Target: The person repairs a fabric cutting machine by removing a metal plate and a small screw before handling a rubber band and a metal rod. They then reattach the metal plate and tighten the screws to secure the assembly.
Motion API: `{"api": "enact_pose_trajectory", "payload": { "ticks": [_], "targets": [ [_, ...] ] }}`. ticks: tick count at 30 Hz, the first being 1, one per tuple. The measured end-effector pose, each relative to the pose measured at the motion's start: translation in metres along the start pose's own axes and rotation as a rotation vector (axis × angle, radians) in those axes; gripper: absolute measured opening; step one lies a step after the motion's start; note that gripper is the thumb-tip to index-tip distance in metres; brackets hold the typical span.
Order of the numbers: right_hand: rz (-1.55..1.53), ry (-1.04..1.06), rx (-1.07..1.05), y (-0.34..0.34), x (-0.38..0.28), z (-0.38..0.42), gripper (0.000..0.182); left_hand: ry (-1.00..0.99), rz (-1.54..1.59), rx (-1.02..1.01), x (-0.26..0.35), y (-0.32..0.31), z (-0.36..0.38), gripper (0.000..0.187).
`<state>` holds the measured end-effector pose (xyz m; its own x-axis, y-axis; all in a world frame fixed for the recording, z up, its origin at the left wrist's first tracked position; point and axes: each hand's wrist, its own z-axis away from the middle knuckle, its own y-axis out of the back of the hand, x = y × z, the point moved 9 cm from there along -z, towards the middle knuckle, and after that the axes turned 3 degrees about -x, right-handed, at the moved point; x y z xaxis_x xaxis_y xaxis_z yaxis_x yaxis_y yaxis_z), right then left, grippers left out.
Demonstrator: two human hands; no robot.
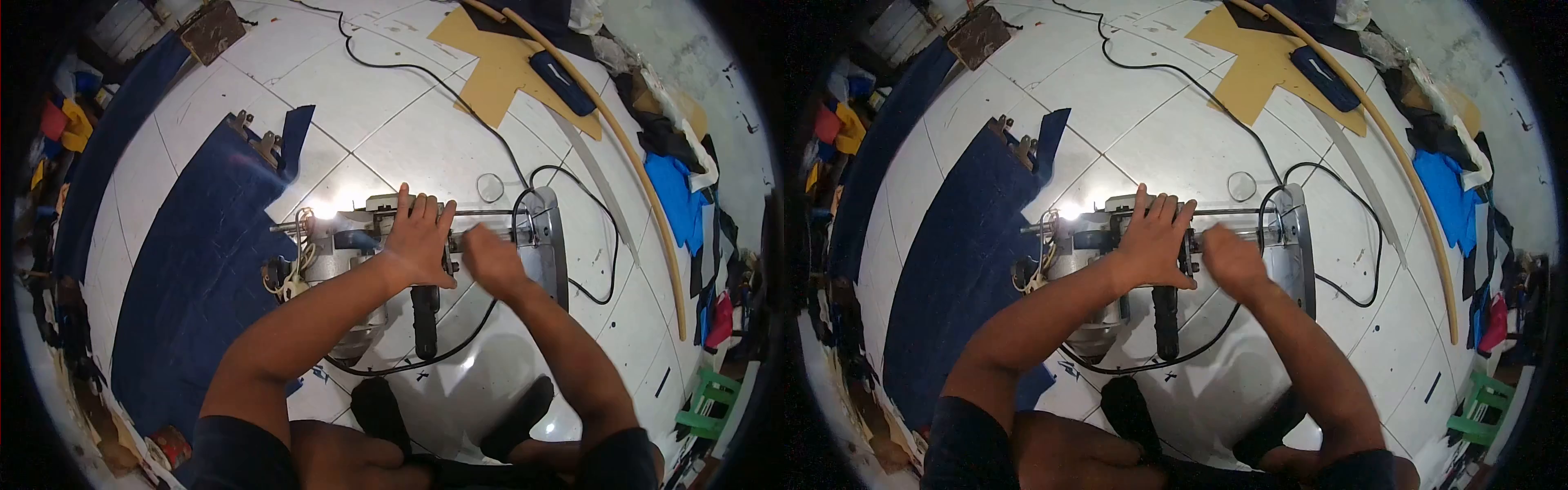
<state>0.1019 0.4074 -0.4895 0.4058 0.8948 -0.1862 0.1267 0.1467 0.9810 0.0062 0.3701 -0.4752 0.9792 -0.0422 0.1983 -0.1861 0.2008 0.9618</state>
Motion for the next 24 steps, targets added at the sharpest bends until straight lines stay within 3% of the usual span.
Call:
{"api": "enact_pose_trajectory", "payload": {
  "ticks": [3,4,7,8,11,12,15,18,21,24],
  "targets": [
    [-0.286,-0.33,0.066,0.03,0.055,0.007,0.017,0.001,-0.006,-0.005,-0.003,0.006,-0.001,0.13],
    [-0.244,-0.105,0.048,0.052,0.019,0.0,0.019,0.001,-0.008,-0.003,-0.005,0.007,-0.002,0.13],
    [-0.324,-0.229,0.172,0.081,0.031,-0.012,0.016,-0.013,0.002,0.025,-0.001,0.0,-0.001,0.131],
    [-0.478,-0.367,0.281,0.086,0.052,-0.01,0.014,-0.014,0.012,0.045,-0.001,0.004,-0.001,0.131],
    [-0.696,-0.507,0.384,0.072,0.071,0.011,0.015,-0.017,0.026,0.023,-0.001,0.001,0.0,0.133],
    [-0.762,-0.558,0.236,0.068,0.053,0.016,0.016,-0.007,0.018,0.018,0.0,0.0,-0.001,0.135],
    [-0.866,-0.529,0.2,0.026,0.031,0.029,0.017,0.02,0.012,-0.029,0.001,0.003,-0.002,0.135],
    [-1.115,-0.648,0.186,-0.006,0.03,0.036,0.019,0.054,0.01,-0.08,0.001,0.005,-0.006,0.135],
    [-1.071,-0.691,0.123,-0.002,0.027,0.045,0.019,0.087,0.026,-0.124,-0.001,0.005,-0.006,0.136],
    [-0.947,-0.629,0.22,0.017,0.023,0.053,0.018,0.079,0.042,-0.122,0.002,0.006,-0.006,0.135]
  ]
}}
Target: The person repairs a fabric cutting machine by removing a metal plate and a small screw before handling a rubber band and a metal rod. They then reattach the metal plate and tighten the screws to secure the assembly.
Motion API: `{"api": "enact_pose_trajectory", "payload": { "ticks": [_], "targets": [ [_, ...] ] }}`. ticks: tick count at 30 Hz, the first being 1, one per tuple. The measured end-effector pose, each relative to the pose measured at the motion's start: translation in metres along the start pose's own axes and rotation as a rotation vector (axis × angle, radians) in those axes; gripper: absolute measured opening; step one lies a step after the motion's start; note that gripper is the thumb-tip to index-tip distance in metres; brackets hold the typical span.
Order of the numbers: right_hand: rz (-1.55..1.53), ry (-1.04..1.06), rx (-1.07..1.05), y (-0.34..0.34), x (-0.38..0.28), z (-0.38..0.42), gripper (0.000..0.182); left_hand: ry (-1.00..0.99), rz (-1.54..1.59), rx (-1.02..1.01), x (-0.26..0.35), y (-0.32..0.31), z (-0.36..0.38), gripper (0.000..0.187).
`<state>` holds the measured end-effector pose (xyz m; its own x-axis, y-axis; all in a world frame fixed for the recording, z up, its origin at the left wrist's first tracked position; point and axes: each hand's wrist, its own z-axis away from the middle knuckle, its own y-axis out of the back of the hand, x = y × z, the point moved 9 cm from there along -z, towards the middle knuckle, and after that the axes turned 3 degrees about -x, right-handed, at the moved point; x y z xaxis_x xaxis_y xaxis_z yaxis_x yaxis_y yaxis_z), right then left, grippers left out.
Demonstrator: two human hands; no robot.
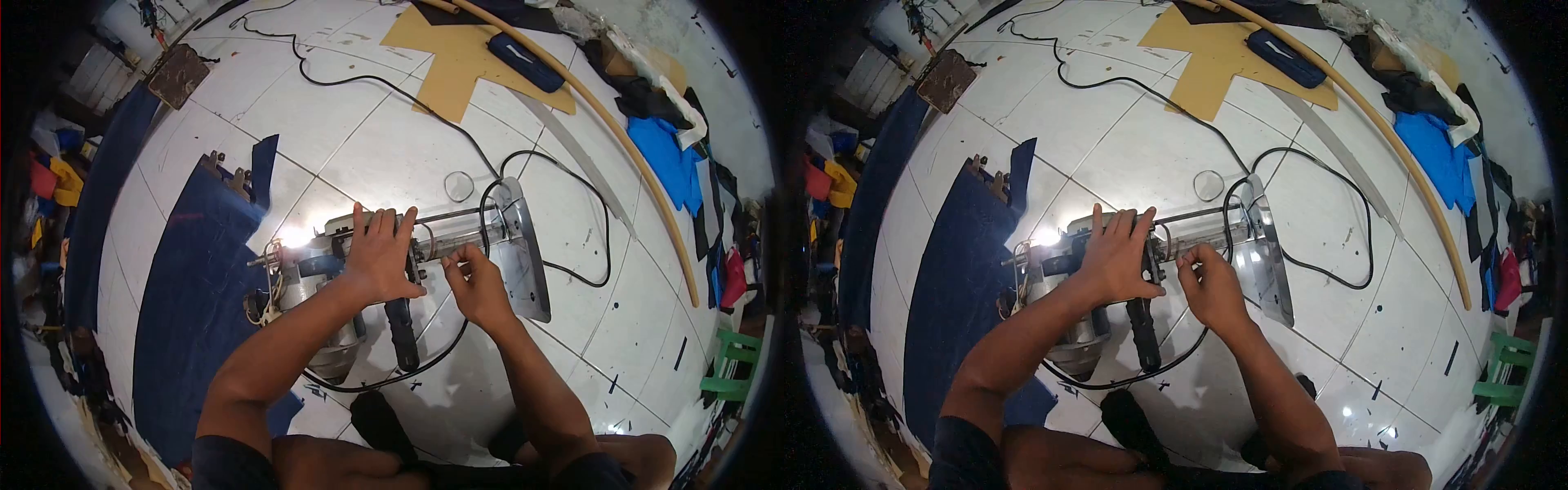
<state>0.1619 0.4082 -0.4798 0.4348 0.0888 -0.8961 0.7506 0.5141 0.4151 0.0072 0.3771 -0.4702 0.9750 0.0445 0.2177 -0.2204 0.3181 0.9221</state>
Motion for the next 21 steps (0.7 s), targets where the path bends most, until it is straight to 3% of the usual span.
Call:
{"api": "enact_pose_trajectory", "payload": {
  "ticks": [6,10,13,16,19,21],
  "targets": [
    [-0.062,0.085,-0.047,0.01,-0.019,0.03,0.017,-0.009,-0.038,0.003,0.001,0.0,0.002,0.135],
    [-0.237,0.046,0.146,0.012,0.031,0.076,0.016,0.019,-0.044,-0.028,0.003,0.001,-0.002,0.135],
    [-0.14,-0.026,0.139,0.005,0.081,0.113,0.016,0.027,-0.048,-0.026,0.004,0.0,-0.001,0.134],
    [0.155,-0.003,0.184,0.01,0.115,0.137,0.014,0.017,-0.069,-0.058,0.005,0.0,-0.002,0.135],
    [0.217,-0.105,0.171,0.014,0.136,0.148,0.013,0.031,-0.142,-0.081,0.006,-0.005,-0.003,0.136],
    [0.045,-0.234,0.195,0.009,0.154,0.154,0.014,0.05,-0.137,-0.135,0.008,-0.004,-0.005,0.138]
  ]
}}
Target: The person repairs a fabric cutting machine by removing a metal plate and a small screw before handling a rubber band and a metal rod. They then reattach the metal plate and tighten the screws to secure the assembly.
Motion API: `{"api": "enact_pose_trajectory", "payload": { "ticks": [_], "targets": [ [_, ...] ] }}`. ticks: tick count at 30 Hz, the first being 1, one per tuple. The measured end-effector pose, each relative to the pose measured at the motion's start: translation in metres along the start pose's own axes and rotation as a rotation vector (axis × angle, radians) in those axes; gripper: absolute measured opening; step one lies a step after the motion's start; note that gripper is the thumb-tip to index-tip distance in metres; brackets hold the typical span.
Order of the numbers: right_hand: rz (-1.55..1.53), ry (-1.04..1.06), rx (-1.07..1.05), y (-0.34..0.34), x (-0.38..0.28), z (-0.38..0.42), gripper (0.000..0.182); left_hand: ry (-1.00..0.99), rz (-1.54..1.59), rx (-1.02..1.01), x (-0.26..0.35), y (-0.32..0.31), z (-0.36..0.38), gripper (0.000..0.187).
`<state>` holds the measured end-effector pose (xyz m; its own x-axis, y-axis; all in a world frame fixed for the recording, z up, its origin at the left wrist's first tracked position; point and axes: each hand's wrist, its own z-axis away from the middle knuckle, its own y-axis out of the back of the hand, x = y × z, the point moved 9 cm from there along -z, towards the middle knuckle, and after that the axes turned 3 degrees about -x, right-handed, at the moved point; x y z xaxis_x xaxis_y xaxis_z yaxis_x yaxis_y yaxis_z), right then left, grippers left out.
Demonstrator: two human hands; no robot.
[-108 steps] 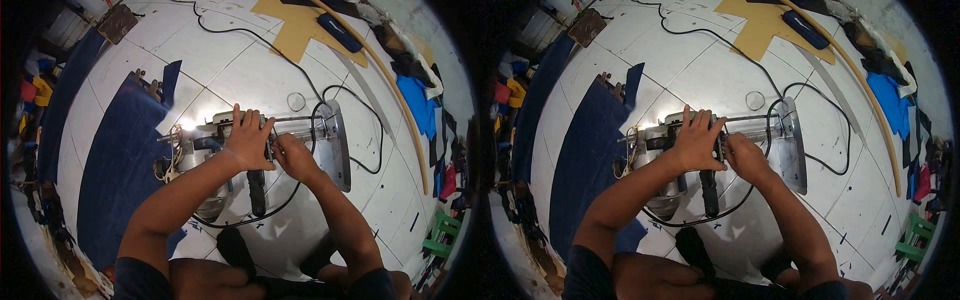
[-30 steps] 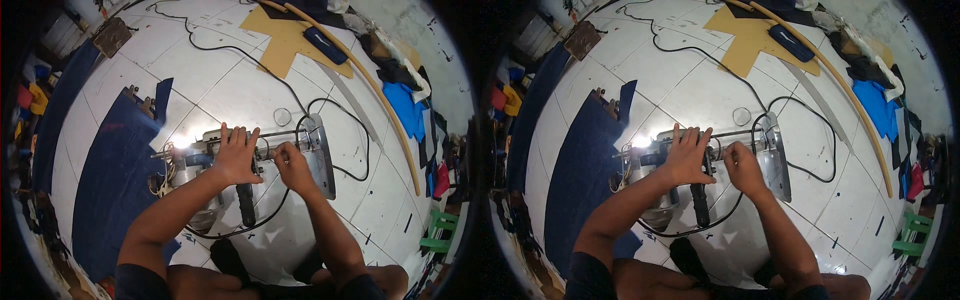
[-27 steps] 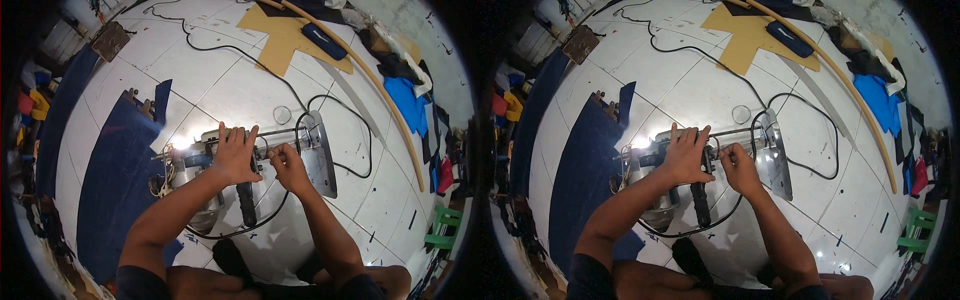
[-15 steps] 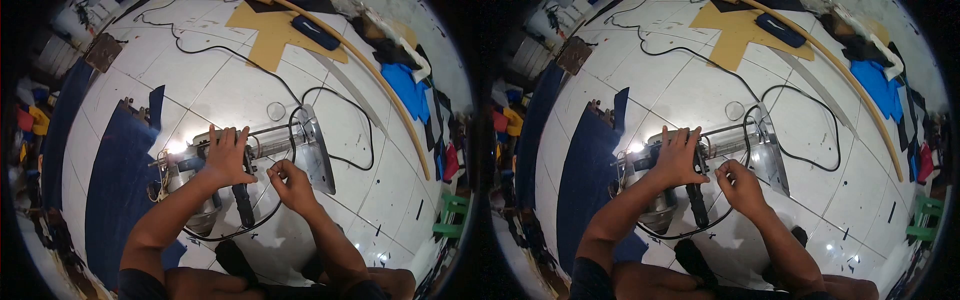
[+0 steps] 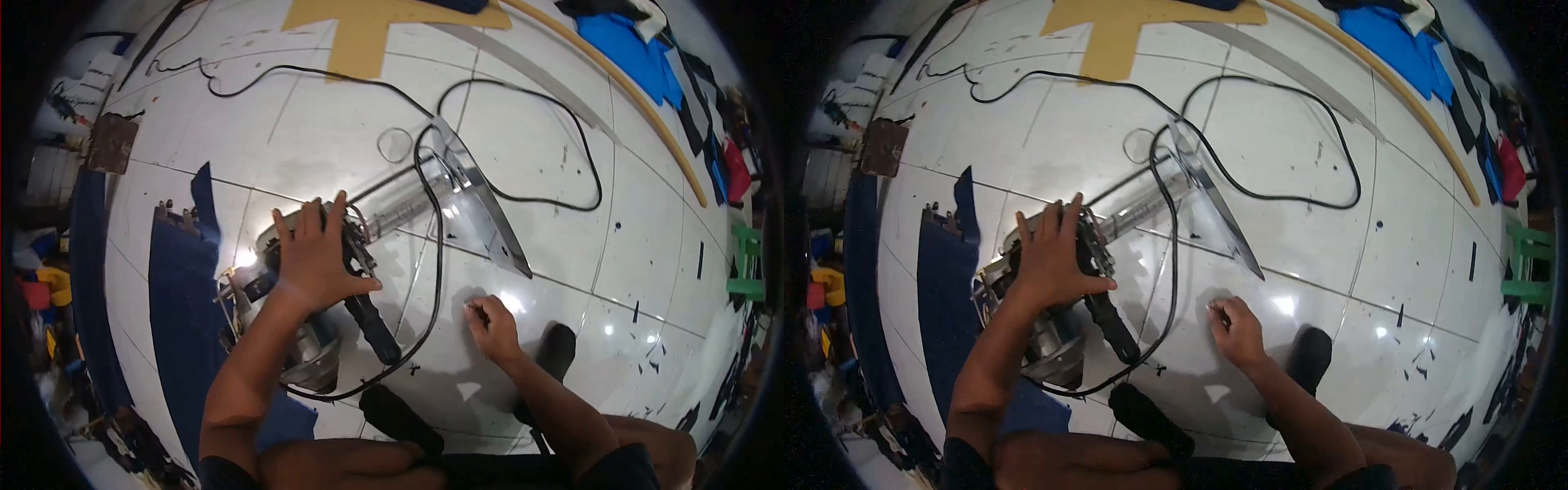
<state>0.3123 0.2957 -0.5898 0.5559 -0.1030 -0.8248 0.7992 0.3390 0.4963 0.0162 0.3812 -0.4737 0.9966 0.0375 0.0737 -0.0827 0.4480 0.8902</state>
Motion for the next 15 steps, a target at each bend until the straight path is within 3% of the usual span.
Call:
{"api": "enact_pose_trajectory", "payload": {
  "ticks": [3,12,15],
  "targets": [
    [-0.139,-0.096,-0.008,-0.004,0.014,-0.004,0.016,-0.001,-0.019,0.015,0.001,-0.002,-0.002,0.141],
    [0.247,0.076,0.027,-0.006,-0.007,-0.01,0.014,-0.002,-0.07,-0.021,-0.003,-0.002,-0.001,0.142],
    [0.2,0.122,0.058,-0.003,-0.014,-0.012,0.015,-0.012,-0.046,0.048,-0.004,-0.002,-0.001,0.145]
  ]
}}
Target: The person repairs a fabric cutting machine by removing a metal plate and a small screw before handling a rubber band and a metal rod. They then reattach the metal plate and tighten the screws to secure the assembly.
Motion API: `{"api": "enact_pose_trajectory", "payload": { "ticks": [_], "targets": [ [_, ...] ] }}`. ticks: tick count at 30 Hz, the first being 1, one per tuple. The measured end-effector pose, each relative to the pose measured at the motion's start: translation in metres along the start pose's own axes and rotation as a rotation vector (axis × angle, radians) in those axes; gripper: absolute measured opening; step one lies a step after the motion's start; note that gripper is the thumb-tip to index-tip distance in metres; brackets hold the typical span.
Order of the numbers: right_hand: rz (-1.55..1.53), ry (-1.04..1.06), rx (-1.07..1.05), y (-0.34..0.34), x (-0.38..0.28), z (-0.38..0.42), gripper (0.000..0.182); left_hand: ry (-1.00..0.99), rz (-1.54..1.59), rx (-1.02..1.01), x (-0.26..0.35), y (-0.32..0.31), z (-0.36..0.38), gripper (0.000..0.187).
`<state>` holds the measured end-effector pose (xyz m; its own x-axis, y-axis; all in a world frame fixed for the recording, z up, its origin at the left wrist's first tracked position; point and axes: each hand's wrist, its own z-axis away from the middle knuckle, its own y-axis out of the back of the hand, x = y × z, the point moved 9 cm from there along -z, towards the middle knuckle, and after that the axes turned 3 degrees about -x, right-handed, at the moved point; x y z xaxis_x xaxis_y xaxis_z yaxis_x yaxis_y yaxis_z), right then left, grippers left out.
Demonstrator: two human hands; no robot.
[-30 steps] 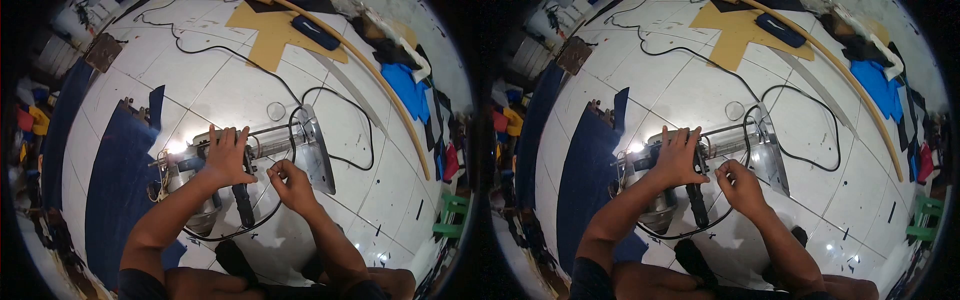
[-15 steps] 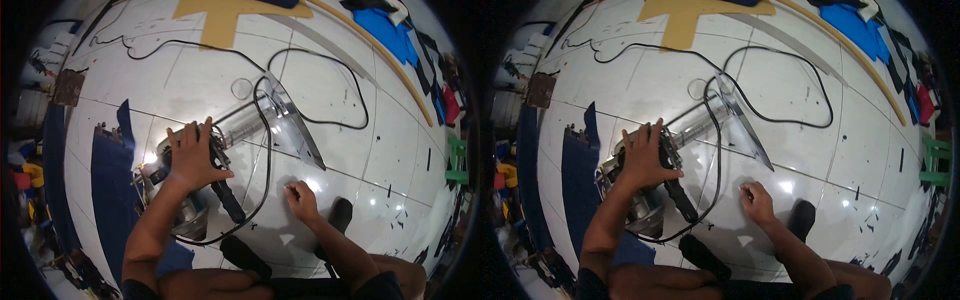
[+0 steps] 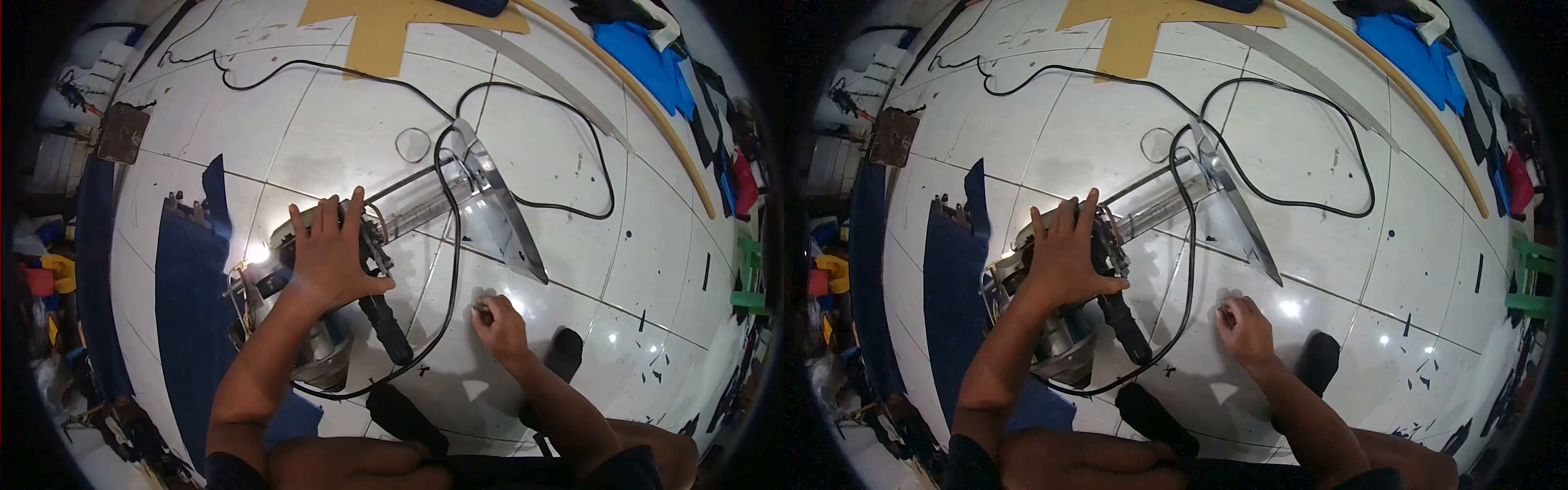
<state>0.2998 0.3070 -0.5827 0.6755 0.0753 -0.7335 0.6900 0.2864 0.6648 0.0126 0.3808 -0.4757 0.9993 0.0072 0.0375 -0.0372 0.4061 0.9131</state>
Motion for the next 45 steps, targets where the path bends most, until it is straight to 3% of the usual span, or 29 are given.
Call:
{"api": "enact_pose_trajectory", "payload": {
  "ticks": [3,8,10,13,16,20,22,25,28,34,37,45],
  "targets": [
    [0.036,0.033,-0.019,0.012,-0.018,0.001,0.018,-0.003,0.021,0.012,-0.001,-0.001,0.001,0.145],
    [-0.231,0.223,0.066,0.031,-0.12,-0.045,0.021,0.007,0.055,0.032,0.0,0.003,0.003,0.143],
    [-0.39,0.066,0.004,0.016,-0.137,-0.078,0.027,0.005,0.081,0.051,0.0,0.004,0.002,0.141],
    [-0.409,-0.019,-0.111,-0.017,-0.145,-0.107,0.031,-0.019,0.126,0.121,-0.002,0.003,0.001,0.134],
    [-0.447,-0.02,-0.072,-0.021,-0.155,-0.115,0.031,0.0,0.128,0.113,-0.004,0.003,0.0,0.13],
    [-0.259,0.152,-0.075,-0.026,-0.165,-0.119,0.019,-0.007,0.113,0.118,-0.004,0.002,0.0,0.132],
    [-0.149,0.298,0.002,-0.023,-0.17,-0.113,0.018,0.011,0.12,0.081,-0.005,0.001,-0.001,0.137],
    [0.008,0.423,-0.048,-0.016,-0.182,-0.105,0.021,-0.016,0.131,0.156,-0.005,0.004,0.002,0.129],
    [0.039,0.516,-0.075,-0.022,-0.179,-0.101,0.023,-0.009,0.119,0.105,-0.005,0.004,0.0,0.128],
    [-0.252,0.45,-0.125,-0.022,-0.169,-0.109,0.015,0.007,0.088,0.017,-0.003,0.007,-0.004,0.115],
    [-0.364,0.295,-0.172,-0.033,-0.152,-0.113,0.014,-0.002,0.088,0.012,0.001,0.009,-0.005,0.109],
    [-0.264,0.237,-0.117,-0.033,-0.156,-0.11,0.018,-0.052,-0.074,0.028,0.008,0.009,-0.007,0.11]
  ]
}}
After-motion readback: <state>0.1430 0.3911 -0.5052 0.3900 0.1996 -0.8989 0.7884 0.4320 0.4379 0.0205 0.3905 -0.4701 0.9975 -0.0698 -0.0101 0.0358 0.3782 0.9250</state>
